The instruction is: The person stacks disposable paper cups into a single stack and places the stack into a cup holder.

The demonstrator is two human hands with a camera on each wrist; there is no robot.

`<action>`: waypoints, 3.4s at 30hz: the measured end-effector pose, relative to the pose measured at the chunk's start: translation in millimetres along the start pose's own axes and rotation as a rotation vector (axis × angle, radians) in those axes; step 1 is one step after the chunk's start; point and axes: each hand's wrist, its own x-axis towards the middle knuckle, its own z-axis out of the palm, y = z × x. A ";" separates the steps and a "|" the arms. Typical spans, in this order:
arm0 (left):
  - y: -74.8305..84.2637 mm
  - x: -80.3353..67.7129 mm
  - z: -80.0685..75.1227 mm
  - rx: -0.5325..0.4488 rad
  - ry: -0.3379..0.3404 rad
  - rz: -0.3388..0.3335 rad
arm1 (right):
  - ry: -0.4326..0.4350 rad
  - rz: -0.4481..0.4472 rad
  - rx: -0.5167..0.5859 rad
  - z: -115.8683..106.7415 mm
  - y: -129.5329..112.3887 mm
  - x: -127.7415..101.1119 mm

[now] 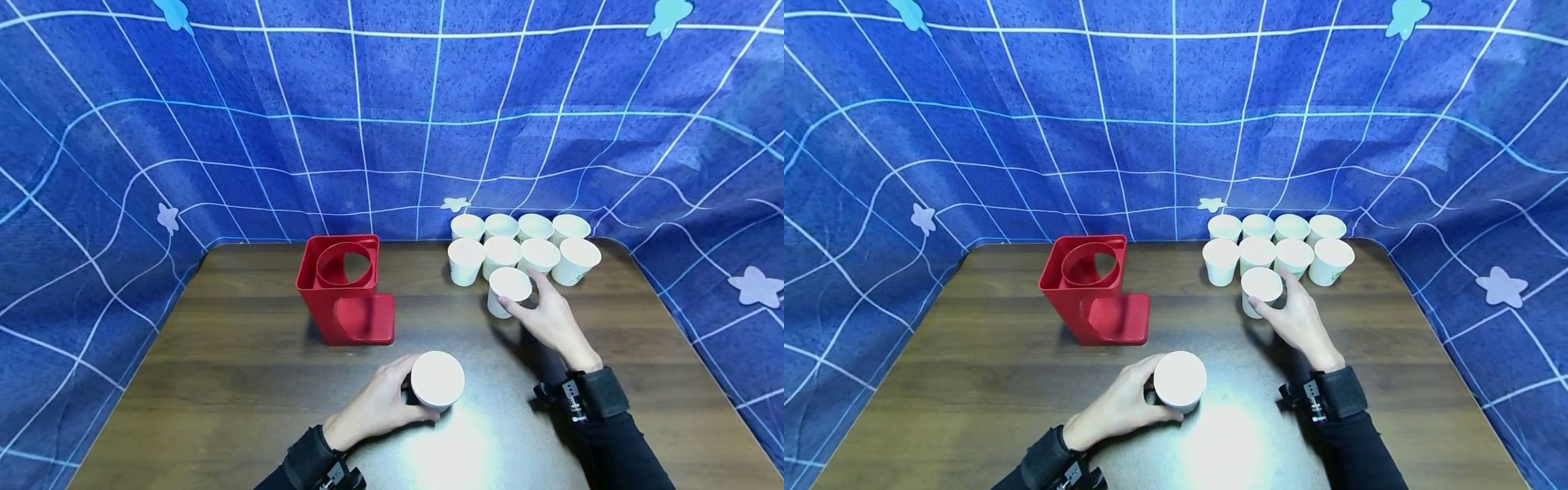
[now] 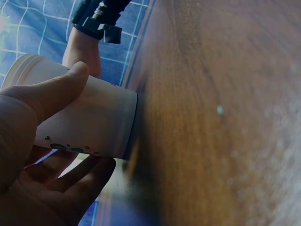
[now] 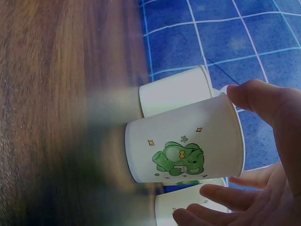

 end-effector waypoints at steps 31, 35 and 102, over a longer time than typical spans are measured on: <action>0.0 0.9 -0.2 0.002 0.011 0.010 | 0.102 -0.149 0.135 -14.2 -46.1 -19.9; 0.5 0.9 -0.4 0.009 0.012 0.005 | 0.102 -0.184 0.150 -18.1 -55.8 -25.2; -1.4 2.8 -3.1 0.043 0.032 0.072 | -0.652 -0.499 0.227 7.1 -100.8 -51.9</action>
